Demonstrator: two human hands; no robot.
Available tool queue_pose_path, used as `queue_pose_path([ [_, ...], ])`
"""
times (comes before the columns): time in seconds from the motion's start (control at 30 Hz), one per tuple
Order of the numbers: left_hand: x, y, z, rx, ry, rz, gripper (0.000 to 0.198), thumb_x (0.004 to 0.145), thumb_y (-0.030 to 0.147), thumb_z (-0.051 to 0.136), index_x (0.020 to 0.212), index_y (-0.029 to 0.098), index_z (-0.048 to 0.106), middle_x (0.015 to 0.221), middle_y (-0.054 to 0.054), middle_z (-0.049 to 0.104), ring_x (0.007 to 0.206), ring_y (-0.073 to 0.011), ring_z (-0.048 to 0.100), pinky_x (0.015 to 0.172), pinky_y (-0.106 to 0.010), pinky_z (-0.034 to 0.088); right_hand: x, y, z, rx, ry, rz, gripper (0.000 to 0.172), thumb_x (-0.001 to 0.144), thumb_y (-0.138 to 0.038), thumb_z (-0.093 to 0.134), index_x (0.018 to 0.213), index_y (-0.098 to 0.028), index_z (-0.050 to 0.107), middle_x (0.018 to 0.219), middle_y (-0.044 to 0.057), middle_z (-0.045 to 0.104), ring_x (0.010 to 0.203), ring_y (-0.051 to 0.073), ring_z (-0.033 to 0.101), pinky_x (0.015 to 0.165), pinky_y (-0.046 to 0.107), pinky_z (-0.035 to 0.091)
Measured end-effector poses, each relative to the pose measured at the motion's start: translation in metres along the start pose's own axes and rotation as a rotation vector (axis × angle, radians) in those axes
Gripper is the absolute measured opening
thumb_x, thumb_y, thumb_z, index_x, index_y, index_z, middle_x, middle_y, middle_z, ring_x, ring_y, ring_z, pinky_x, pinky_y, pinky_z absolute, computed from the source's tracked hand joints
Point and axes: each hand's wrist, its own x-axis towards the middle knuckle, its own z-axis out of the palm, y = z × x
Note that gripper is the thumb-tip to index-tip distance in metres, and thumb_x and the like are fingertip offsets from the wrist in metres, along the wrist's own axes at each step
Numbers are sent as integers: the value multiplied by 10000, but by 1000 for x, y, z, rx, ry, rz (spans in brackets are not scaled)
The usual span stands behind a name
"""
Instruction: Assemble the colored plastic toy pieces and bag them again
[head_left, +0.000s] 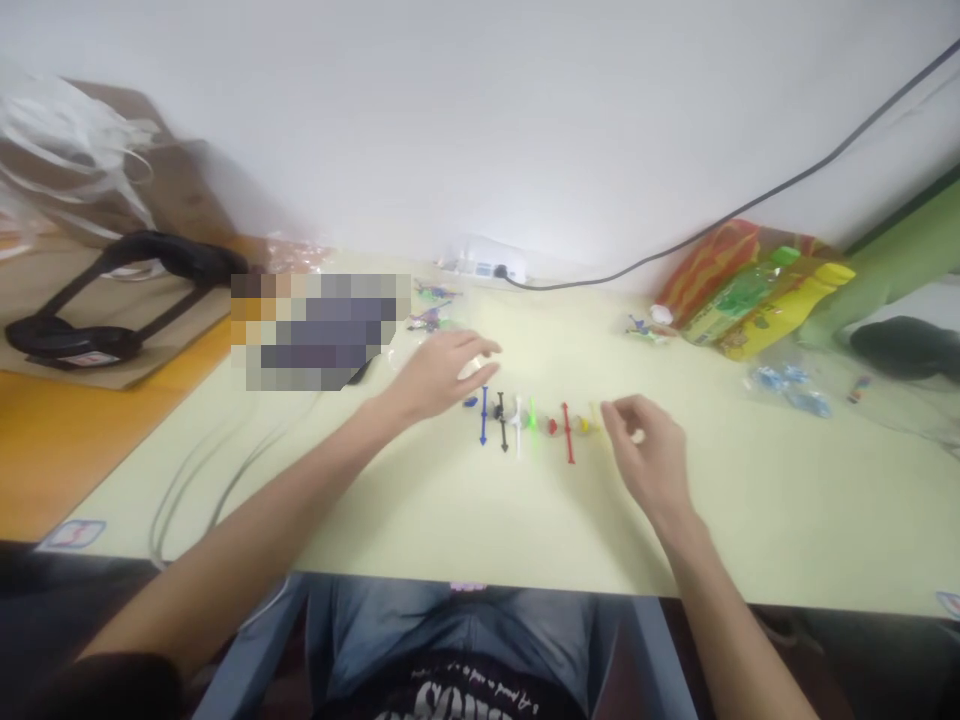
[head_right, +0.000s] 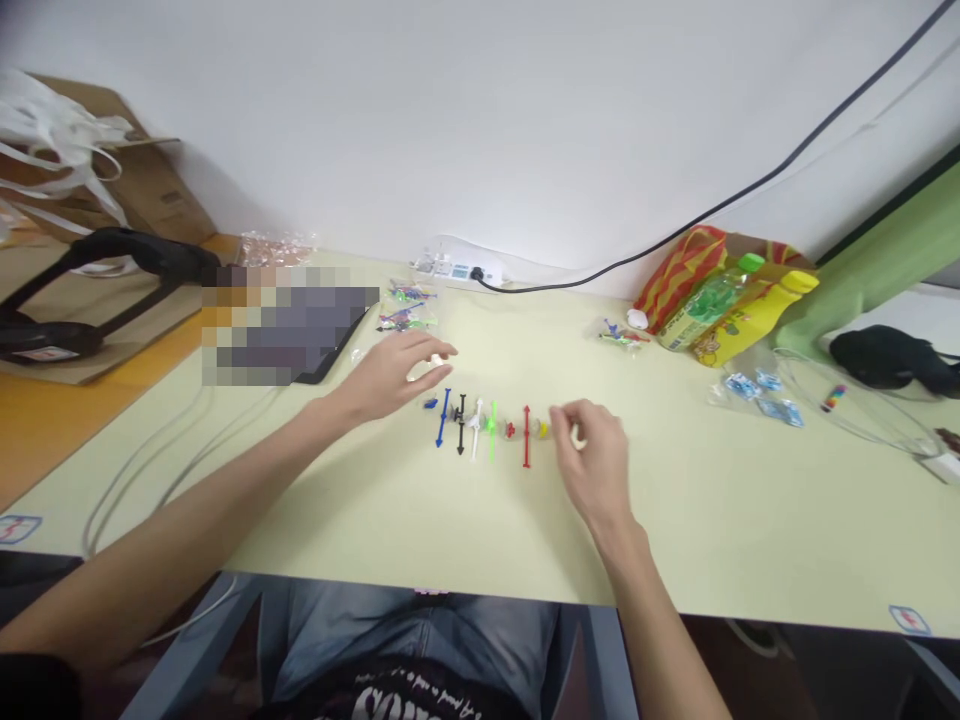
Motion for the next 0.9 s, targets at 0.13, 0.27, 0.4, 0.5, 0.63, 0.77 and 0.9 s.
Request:
queue_pose_path([
  [0.13, -28, -25, 0, -43, -87, 55, 286, 1013, 364, 534, 1229, 229, 666, 1177, -86, 700, 1119, -245, 628, 999, -406, 456, 34, -47, 34, -31, -274, -446, 217, 1026, -356, 518, 916, -216, 644, 862, 48, 707, 856, 223, 565, 841, 387, 367],
  [0.27, -45, -22, 7, -93, -162, 85, 266, 1008, 329, 541, 1214, 211, 661, 1181, -91, 688, 1109, -239, 622, 993, -398, 473, 48, -73, 75, -134, -360, -720, 157, 1024, -283, 528, 1023, -209, 667, 1004, 78, 713, 999, 253, 536, 943, 434, 336],
  [0.4, -49, -24, 10, -153, -225, 70, 210, 999, 290, 549, 1136, 205, 683, 1090, -88, 681, 1043, -227, 625, 934, -369, 496, 42, -67, 92, -73, -252, -711, 152, 1023, -235, 517, 979, -221, 662, 955, 56, 718, 958, 231, 542, 946, 431, 337],
  [0.5, -48, -30, 11, -195, -249, 31, 215, 985, 276, 570, 1156, 221, 688, 1092, -82, 660, 1046, -220, 621, 926, -347, 498, 37, -58, 91, -28, -204, -674, 135, 1009, -223, 536, 949, -226, 657, 915, 48, 724, 914, 225, 553, 913, 422, 351],
  [0.63, -48, -31, 8, -241, -266, 0, 218, 979, 282, 578, 1147, 233, 707, 1082, -72, 626, 994, -201, 624, 902, -317, 495, 37, -53, 85, -12, -172, -630, 149, 1004, -226, 537, 912, -227, 654, 839, 44, 710, 861, 225, 559, 868, 415, 360],
  [0.77, -49, -25, 6, -276, -280, -26, 228, 978, 309, 583, 1146, 248, 724, 1052, -64, 597, 942, -189, 616, 870, -308, 495, 38, -53, 84, -20, -152, -627, 148, 1004, -227, 540, 902, -220, 648, 813, 36, 702, 849, 221, 545, 862, 406, 359],
  [0.9, -49, -22, 9, -283, -289, -40, 219, 975, 328, 595, 1118, 253, 743, 1014, -56, 585, 939, -188, 608, 875, -308, 491, 38, -51, 83, -8, -139, -626, 153, 1007, -226, 532, 904, -221, 645, 802, 34, 696, 850, 218, 542, 872, 407, 354],
])
